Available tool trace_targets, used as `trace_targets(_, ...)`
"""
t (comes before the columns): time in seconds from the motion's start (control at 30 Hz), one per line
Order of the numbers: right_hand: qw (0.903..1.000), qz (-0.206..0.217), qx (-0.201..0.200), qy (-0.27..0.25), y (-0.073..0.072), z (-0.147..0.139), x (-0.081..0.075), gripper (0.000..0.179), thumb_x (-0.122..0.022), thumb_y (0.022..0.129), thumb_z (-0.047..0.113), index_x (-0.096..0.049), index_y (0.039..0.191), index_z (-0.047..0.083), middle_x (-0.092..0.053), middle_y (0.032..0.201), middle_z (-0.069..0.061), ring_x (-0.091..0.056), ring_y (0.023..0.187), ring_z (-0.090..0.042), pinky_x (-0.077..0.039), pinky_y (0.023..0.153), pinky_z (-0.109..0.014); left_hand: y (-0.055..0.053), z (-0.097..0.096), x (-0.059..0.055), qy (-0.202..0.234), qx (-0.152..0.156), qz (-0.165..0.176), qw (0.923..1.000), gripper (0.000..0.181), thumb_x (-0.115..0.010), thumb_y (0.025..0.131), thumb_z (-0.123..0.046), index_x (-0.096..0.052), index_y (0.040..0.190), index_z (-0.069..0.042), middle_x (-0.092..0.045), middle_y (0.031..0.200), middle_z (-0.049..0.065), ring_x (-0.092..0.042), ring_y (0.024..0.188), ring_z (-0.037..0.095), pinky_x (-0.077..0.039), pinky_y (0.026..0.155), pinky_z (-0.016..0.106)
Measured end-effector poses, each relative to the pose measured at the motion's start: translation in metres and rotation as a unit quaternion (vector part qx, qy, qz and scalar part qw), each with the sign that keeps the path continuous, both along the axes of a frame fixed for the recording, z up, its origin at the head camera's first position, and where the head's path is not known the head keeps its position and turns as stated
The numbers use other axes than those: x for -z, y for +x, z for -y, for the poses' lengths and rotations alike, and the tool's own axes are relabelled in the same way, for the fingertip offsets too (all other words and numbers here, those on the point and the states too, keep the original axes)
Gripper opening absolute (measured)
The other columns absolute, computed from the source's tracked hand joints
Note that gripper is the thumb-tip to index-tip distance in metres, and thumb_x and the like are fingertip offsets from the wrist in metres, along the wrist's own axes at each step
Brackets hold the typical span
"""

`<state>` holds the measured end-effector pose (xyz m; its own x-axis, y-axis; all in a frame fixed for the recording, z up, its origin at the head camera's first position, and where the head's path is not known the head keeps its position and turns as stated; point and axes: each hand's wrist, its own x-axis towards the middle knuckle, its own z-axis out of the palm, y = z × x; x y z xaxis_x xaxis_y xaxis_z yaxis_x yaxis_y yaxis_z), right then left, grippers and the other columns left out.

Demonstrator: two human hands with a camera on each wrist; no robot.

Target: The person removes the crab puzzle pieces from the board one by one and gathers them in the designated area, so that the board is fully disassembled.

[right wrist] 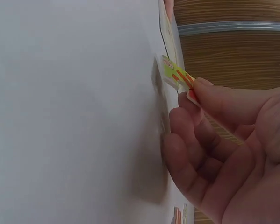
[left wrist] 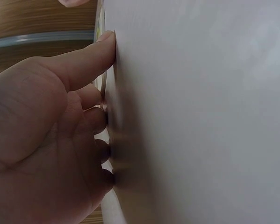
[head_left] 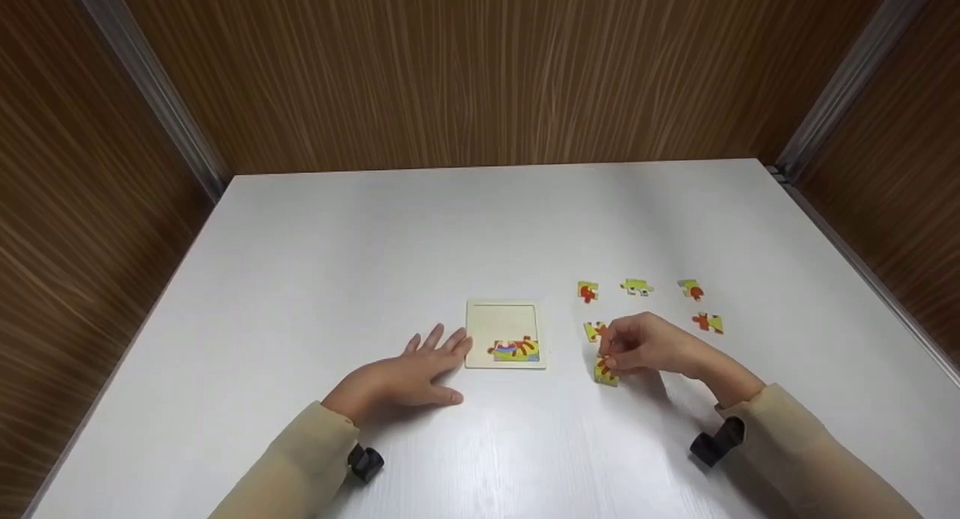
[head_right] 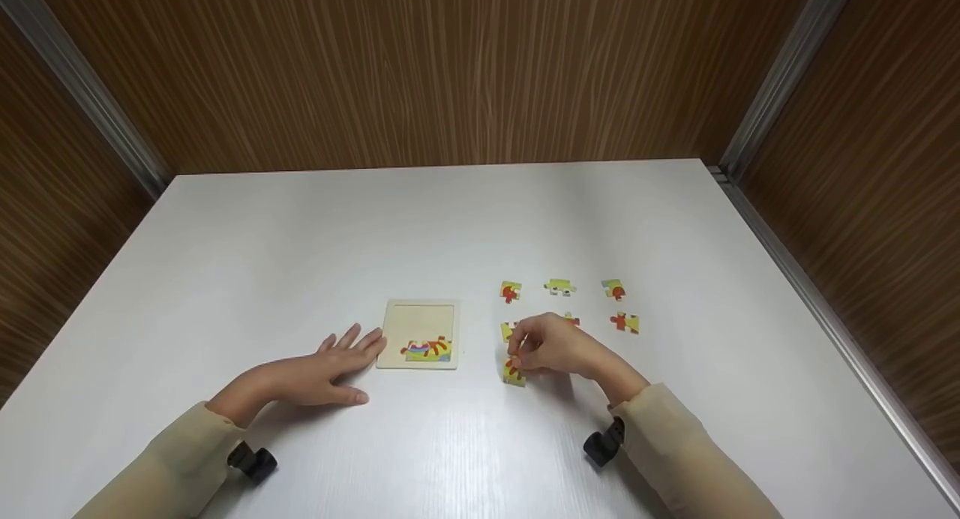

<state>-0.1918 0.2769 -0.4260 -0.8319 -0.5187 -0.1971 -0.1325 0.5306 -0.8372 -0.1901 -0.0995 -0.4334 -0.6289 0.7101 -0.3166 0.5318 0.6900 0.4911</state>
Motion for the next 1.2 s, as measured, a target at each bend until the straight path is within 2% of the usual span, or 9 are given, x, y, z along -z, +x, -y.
trace_targets(0.3, 0.9964, -0.060, -0.031, 0.052, 0.005, 0.002, -0.001, 0.007, -0.071, 0.080, 0.005, -0.066, 0.085, 0.008, -0.062, 0.075, -0.001, -0.049, 0.064, -0.011, -0.042, 0.054, -0.020, -0.001, 0.000, 0.000, 0.001, 0.007, -0.004, 1.0000, 0.080, -0.054, 0.092, -0.041, -0.008, 0.150, -0.011, 0.002, 0.155, 0.008, 0.015, 0.138, 0.030, 0.007, 0.108, 0.050)
trace_targets(0.47, 0.9921, -0.088, -0.024, 0.086, 0.005, 0.005, 0.000, 0.009, -0.073, 0.079, 0.005, -0.066, 0.082, 0.010, -0.060, 0.074, 0.002, -0.049, 0.066, -0.012, -0.042, 0.055, -0.021, -0.002, 0.001, 0.001, -0.002, 0.011, -0.006, 0.9999, 0.080, -0.054, 0.092, -0.041, -0.009, 0.150, -0.010, 0.002, 0.155, 0.009, 0.015, 0.138, 0.032, 0.007, 0.108, 0.051)
trace_targets(0.67, 0.9891, -0.106, -0.015, 0.101, 0.005, 0.005, 0.004, 0.010, -0.074, 0.077, 0.005, -0.066, 0.080, 0.010, -0.059, 0.071, 0.003, -0.050, 0.065, -0.012, -0.042, 0.055, -0.022, -0.001, 0.001, 0.001, 0.000, 0.014, 0.002, 0.9999, 0.080, -0.054, 0.092, -0.040, -0.007, 0.150, -0.010, 0.004, 0.155, 0.008, 0.017, 0.138, 0.031, 0.008, 0.108, 0.051)
trace_targets(0.87, 0.9889, -0.106, -0.011, 0.104, 0.004, 0.004, 0.006, 0.010, -0.073, 0.077, 0.004, -0.066, 0.080, 0.010, -0.058, 0.073, 0.002, -0.051, 0.067, -0.013, -0.042, 0.055, -0.023, -0.001, 0.000, 0.002, 0.003, 0.012, 0.000, 0.9999, 0.080, -0.054, 0.092, -0.040, -0.008, 0.150, -0.009, 0.003, 0.155, 0.009, 0.016, 0.138, 0.031, 0.008, 0.108, 0.051)
trace_targets(1.1, 0.9944, -0.082, -0.018, 0.064, 0.001, 0.002, 0.000, 0.008, -0.070, 0.081, 0.005, -0.066, 0.087, 0.007, -0.060, 0.076, -0.002, -0.052, 0.065, -0.013, -0.043, 0.054, -0.022, -0.001, 0.000, 0.001, 0.006, 0.007, 0.002, 1.0000, 0.080, -0.054, 0.092, -0.041, -0.009, 0.150, -0.011, 0.003, 0.155, 0.008, 0.016, 0.138, 0.030, 0.009, 0.108, 0.050)
trace_targets(1.2, 0.9943, -0.090, -0.019, 0.054, -0.001, 0.004, -0.004, 0.009, -0.069, 0.082, 0.005, -0.067, 0.090, 0.006, -0.062, 0.079, -0.002, -0.054, 0.068, -0.014, -0.045, 0.056, -0.023, -0.002, 0.001, 0.001, 0.007, 0.008, 0.002, 0.9999, 0.080, -0.054, 0.092, -0.041, -0.008, 0.150, -0.011, 0.004, 0.155, 0.007, 0.017, 0.138, 0.030, 0.009, 0.108, 0.050)
